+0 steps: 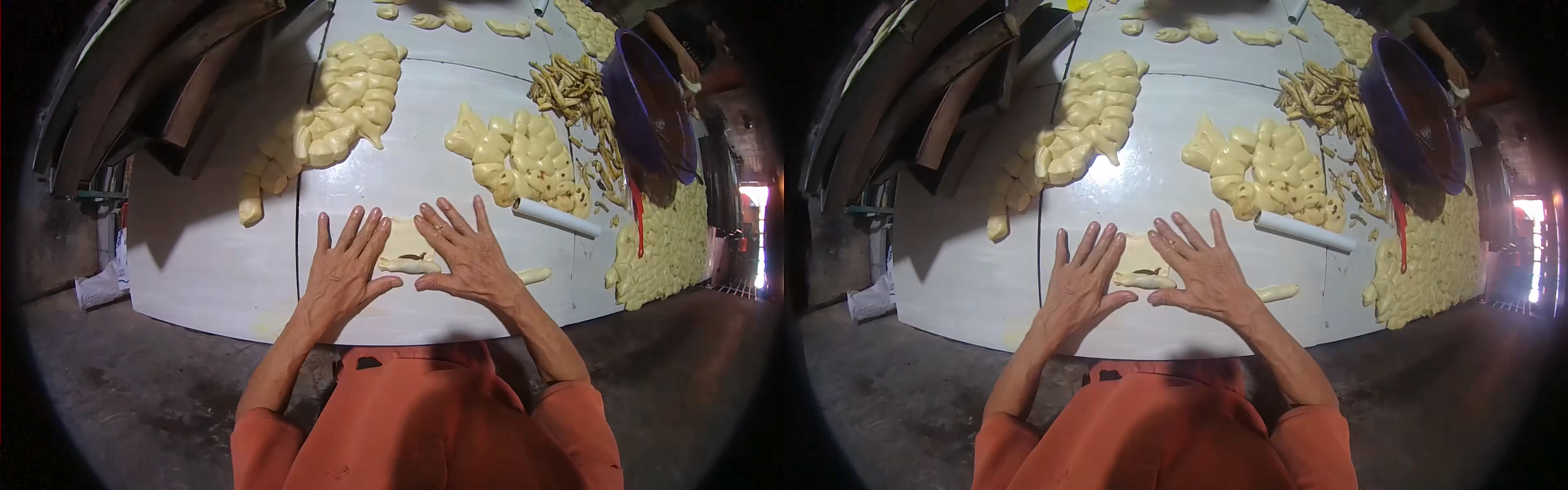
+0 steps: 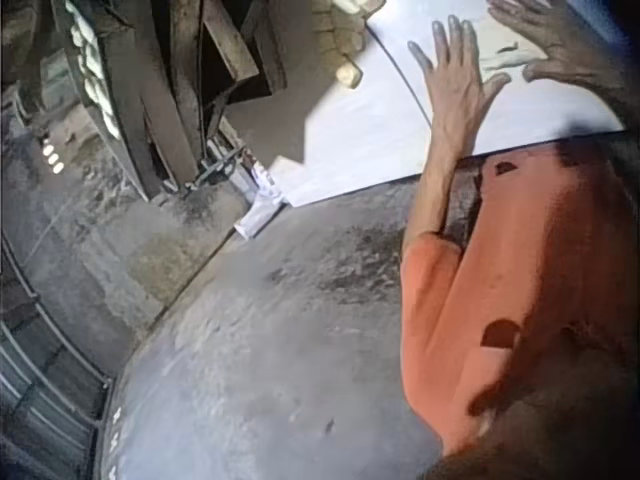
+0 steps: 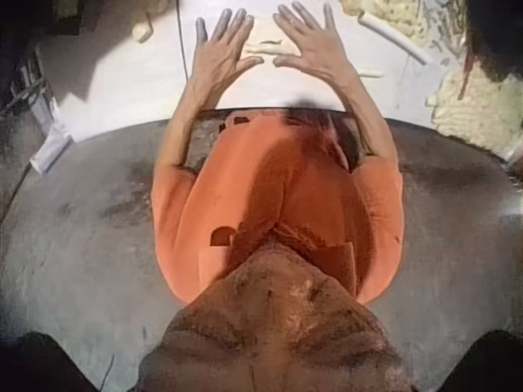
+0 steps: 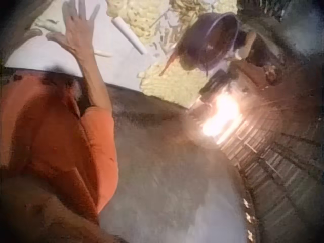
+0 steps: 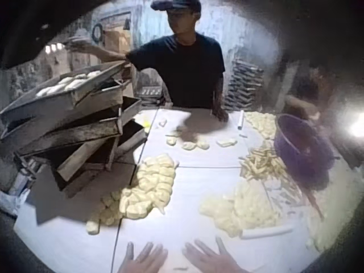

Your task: The person flattens dough portions using a rolling pin, spreads chocolate filling onto the flattened dough with a spatula, places banana slices inside, and rolls the dough up by hand.

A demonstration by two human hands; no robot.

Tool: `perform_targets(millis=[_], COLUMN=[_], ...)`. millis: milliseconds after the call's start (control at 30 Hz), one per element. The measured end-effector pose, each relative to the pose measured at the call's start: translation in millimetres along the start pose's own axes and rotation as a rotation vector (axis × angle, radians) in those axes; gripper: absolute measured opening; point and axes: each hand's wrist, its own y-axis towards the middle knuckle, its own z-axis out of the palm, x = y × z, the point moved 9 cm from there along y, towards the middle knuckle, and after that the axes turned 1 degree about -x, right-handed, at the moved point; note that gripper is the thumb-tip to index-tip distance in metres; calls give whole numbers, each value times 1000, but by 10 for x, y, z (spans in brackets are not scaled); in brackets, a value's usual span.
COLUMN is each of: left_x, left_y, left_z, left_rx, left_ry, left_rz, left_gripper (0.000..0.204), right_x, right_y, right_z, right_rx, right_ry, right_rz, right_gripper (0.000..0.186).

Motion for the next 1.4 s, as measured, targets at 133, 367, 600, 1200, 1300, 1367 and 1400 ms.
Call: perform_targets(millis=[133,367,600,1200,1300,1367,1400], left_x=[-48,-105,-201,-78,-42,29,-4], left_y=[26,37,-43,-67,-54,-48,-54], left_z=[2,-105,-356,-486,-437,-453,-482], left_rx=[38,-8,-258,-411,-463,-471,-462], left_ry=[6,-57,-316,-288,-240,-239,-241], left_rz=[-5,-13,150,50,5,-61,-30], left_gripper=[101,86,34,24,24,24,24], right_x=[-94,-49,218,116,32,67,78], right_y=[-18,120,-156,-124,-37,-21,-26], right_z=[-59,-67,-190,-258,-235,-320,-342], right_rx=[36,-7,-279,-367,-370,-382,-394], right_ry=[-2,-10,140,151,69,96,123], right_rz=[86,37,-184,-104,-28,-30,-33], right_gripper=[105,106,31,34,36,34,31])
